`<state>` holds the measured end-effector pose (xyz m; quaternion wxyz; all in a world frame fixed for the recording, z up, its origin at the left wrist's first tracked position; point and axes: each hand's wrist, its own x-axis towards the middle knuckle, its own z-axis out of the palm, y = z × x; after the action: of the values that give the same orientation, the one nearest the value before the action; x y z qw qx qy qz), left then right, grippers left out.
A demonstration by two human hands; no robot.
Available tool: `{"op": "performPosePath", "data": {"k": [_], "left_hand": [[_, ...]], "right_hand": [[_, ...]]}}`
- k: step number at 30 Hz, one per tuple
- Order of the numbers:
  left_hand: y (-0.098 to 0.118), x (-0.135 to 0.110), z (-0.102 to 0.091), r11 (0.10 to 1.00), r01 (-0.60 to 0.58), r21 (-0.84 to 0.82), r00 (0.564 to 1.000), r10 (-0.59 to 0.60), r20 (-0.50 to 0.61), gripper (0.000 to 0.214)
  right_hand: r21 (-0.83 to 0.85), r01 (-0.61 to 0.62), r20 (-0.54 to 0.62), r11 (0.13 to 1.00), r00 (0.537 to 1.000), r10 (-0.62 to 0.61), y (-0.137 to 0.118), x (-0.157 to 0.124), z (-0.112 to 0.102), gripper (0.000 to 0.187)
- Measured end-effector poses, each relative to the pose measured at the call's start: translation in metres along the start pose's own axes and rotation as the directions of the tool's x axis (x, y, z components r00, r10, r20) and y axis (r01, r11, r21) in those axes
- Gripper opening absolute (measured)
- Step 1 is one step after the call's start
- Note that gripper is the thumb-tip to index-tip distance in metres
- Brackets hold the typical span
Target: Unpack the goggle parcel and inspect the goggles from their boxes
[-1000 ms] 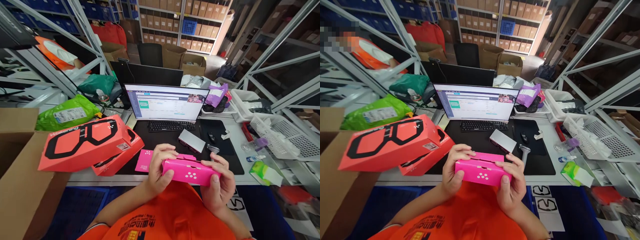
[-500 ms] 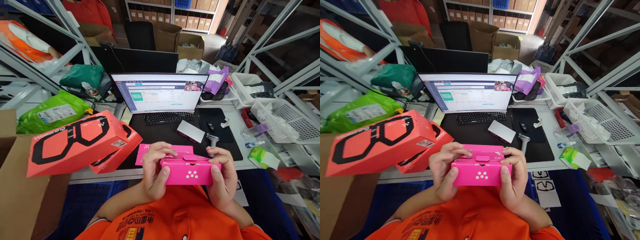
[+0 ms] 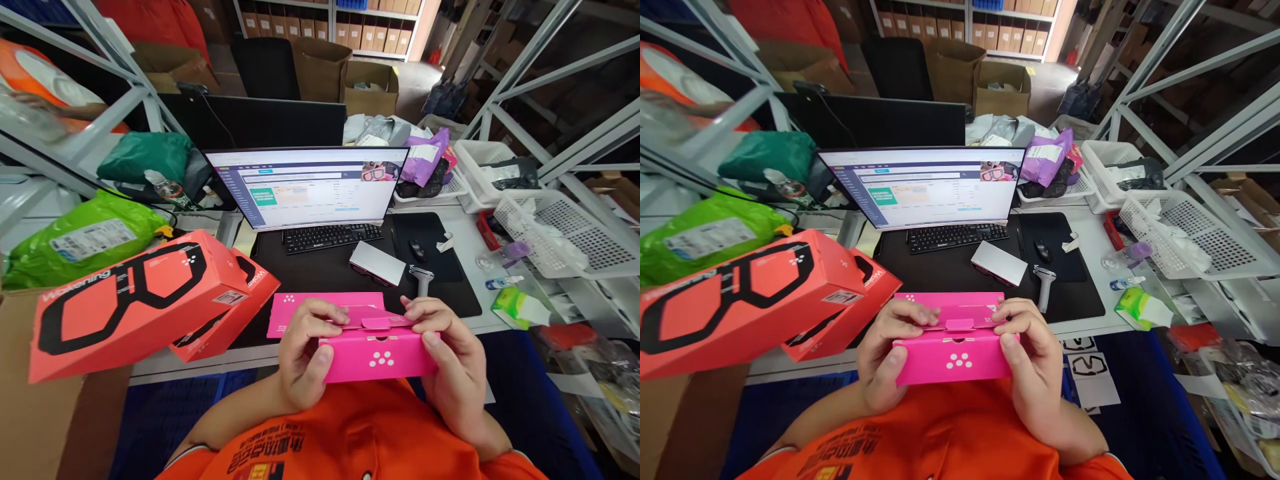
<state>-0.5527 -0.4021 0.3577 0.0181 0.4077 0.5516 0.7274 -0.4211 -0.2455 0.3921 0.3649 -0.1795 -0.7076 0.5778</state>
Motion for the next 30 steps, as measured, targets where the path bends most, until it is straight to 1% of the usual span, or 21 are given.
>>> {"op": "performPosePath", "data": {"k": [1, 3, 5, 7, 9, 12, 14, 16, 17, 19, 20, 22, 24, 26, 27, 28, 30], "left_hand": [[0.0, 0.001, -0.001, 1.0, 0.003, 0.003, 1.0, -0.003, -0.004, 0.017], [0.001, 0.003, -0.002, 0.999, 0.006, 0.036, 1.0, -0.006, -0.016, 0.018], [0.002, 0.005, -0.003, 0.998, 0.001, 0.062, 1.0, -0.001, -0.008, 0.018], [0.003, 0.006, -0.002, 0.998, -0.011, 0.055, 1.0, 0.011, 0.007, 0.018], [0.004, 0.007, 0.0, 0.999, 0.001, 0.034, 1.0, -0.001, 0.01, 0.018], [0.006, 0.008, 0.002, 0.998, 0.067, -0.005, 0.997, -0.067, -0.038, 0.016], [0.007, 0.01, 0.001, 0.996, 0.087, -0.001, 0.995, -0.087, -0.045, 0.015], [0.009, 0.014, -0.001, 0.996, 0.078, 0.049, 0.997, -0.078, 0.006, 0.018], [0.01, 0.015, -0.002, 0.995, 0.067, 0.078, 0.997, -0.07, 0.043, 0.02], [0.012, 0.018, -0.005, 0.993, 0.049, 0.111, 0.993, -0.061, 0.098, 0.023], [0.013, 0.018, -0.006, 0.992, 0.048, 0.115, 0.992, -0.061, 0.111, 0.023], [0.012, 0.018, -0.007, 0.992, 0.051, 0.113, 0.992, -0.064, 0.113, 0.022], [0.01, 0.016, -0.008, 0.992, 0.034, 0.122, 0.994, -0.047, 0.103, 0.022], [0.009, 0.015, -0.008, 0.988, -0.033, 0.152, 0.994, 0.015, 0.113, 0.021], [0.009, 0.015, -0.009, 0.981, -0.082, 0.174, 0.99, 0.06, 0.128, 0.022], [0.009, 0.015, -0.009, 0.97, -0.139, 0.199, 0.983, 0.111, 0.144, 0.026], [0.01, 0.017, -0.01, 0.934, -0.253, 0.251, 0.962, 0.215, 0.169, 0.033]], "right_hand": [[0.029, -0.075, 0.054, 0.997, 0.996, 0.074, -0.002, 0.001, -0.005, 0.013], [0.023, -0.216, 0.158, 0.976, 0.965, 0.21, -0.008, 0.004, -0.015, 0.008], [-0.015, -0.291, 0.208, 0.957, 0.935, 0.287, -0.014, 0.007, -0.025, 0.008], [-0.037, -0.301, 0.215, 0.953, 0.929, 0.302, -0.018, 0.008, -0.031, 0.009], [-0.029, -0.297, 0.209, 0.955, 0.932, 0.296, -0.018, 0.009, -0.032, 0.008], [0.003, -0.287, 0.197, 0.958, 0.939, 0.281, -0.013, 0.009, -0.026, 0.005], [0.003, -0.271, 0.181, 0.963, 0.947, 0.266, -0.009, 0.01, -0.021, 0.005], [0.008, -0.269, 0.156, 0.963, 0.952, 0.264, -0.006, 0.013, -0.018, 0.003], [0.019, -0.276, 0.15, 0.961, 0.951, 0.271, -0.006, 0.015, -0.017, 0.008], [0.021, -0.291, 0.19, 0.956, 0.94, 0.282, -0.009, 0.019, -0.02, 0.021], [-0.01, -0.285, 0.237, 0.958, 0.93, 0.279, -0.012, 0.022, -0.022, 0.023], [-0.13, -0.226, 0.349, 0.965, 0.901, 0.258, -0.02, 0.029, -0.026, 0.019], [-0.256, -0.147, 0.427, 0.955, 0.87, 0.248, -0.029, 0.037, -0.026, 0.019], [-0.313, -0.107, 0.483, 0.944, 0.837, 0.255, -0.036, 0.047, -0.021, 0.023], [-0.314, -0.107, 0.519, 0.943, 0.813, 0.265, -0.038, 0.052, -0.017, 0.024], [-0.301, -0.118, 0.563, 0.946, 0.779, 0.277, -0.039, 0.058, -0.013, 0.024], [-0.261, -0.163, 0.662, 0.951, 0.687, 0.3, -0.039, 0.07, -0.006, 0.021]]}}
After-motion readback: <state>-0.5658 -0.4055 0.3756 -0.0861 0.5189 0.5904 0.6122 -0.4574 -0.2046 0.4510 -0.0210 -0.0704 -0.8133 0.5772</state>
